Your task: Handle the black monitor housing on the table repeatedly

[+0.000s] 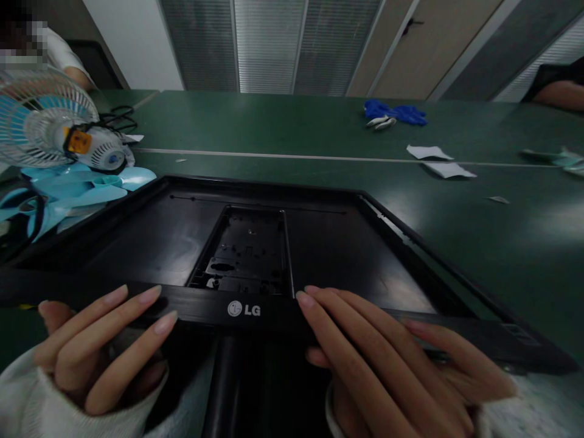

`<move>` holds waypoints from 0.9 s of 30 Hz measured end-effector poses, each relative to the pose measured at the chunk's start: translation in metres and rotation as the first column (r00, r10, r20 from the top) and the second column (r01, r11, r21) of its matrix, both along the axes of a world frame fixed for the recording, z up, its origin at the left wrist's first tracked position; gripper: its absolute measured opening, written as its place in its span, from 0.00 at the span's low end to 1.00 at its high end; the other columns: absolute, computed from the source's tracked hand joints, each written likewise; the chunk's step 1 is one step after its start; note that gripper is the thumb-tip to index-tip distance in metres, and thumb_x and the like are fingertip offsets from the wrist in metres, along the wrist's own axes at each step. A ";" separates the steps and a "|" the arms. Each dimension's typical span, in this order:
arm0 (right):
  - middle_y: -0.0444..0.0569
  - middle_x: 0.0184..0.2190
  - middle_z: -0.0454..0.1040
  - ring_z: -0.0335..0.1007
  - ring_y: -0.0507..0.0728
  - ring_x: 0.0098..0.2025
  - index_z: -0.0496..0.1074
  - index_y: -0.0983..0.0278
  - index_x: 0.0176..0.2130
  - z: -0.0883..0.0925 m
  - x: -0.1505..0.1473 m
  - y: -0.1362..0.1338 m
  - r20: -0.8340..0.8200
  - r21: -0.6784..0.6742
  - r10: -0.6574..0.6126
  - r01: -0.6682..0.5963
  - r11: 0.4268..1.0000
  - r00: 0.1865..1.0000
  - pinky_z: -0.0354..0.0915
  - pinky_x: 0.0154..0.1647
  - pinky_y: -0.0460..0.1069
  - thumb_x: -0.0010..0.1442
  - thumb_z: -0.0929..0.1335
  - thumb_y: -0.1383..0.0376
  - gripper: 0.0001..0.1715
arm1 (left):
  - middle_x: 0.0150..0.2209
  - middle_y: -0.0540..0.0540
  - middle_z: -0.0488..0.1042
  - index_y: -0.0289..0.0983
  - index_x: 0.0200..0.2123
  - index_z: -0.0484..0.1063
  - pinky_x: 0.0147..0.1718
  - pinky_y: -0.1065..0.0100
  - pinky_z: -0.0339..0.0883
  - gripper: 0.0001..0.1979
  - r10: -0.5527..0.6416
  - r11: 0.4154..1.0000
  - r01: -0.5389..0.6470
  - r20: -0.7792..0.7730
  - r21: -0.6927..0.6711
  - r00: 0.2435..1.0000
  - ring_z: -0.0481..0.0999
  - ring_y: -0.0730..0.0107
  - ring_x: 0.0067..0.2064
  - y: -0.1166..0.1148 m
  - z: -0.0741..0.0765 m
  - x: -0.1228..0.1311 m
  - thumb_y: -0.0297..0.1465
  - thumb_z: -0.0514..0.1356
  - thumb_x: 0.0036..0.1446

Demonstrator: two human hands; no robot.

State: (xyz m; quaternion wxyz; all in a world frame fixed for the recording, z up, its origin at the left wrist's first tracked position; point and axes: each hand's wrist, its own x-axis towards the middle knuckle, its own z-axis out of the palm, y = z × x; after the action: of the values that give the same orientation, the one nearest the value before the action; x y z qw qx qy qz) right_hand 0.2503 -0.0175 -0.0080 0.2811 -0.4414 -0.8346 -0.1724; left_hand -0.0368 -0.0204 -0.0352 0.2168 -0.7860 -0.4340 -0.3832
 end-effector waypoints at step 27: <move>0.44 0.49 0.73 0.70 0.56 0.47 0.68 0.61 0.55 0.014 -0.010 0.001 -0.014 -0.019 0.082 -0.083 0.996 0.996 0.57 0.43 0.53 0.58 0.61 0.76 0.27 | 0.46 0.51 0.73 0.45 0.47 0.71 0.62 0.59 0.50 0.13 0.001 0.999 -0.003 0.032 0.053 0.999 0.69 0.68 0.51 -0.006 0.012 -0.002 0.26 0.55 0.62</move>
State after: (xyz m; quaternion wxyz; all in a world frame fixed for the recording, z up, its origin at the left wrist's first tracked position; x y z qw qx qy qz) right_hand 0.2407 -0.0161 0.0059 0.2891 -0.4103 -0.8519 -0.1495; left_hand -0.0388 -0.0265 -0.0230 0.2309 -0.7734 -0.4278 -0.4068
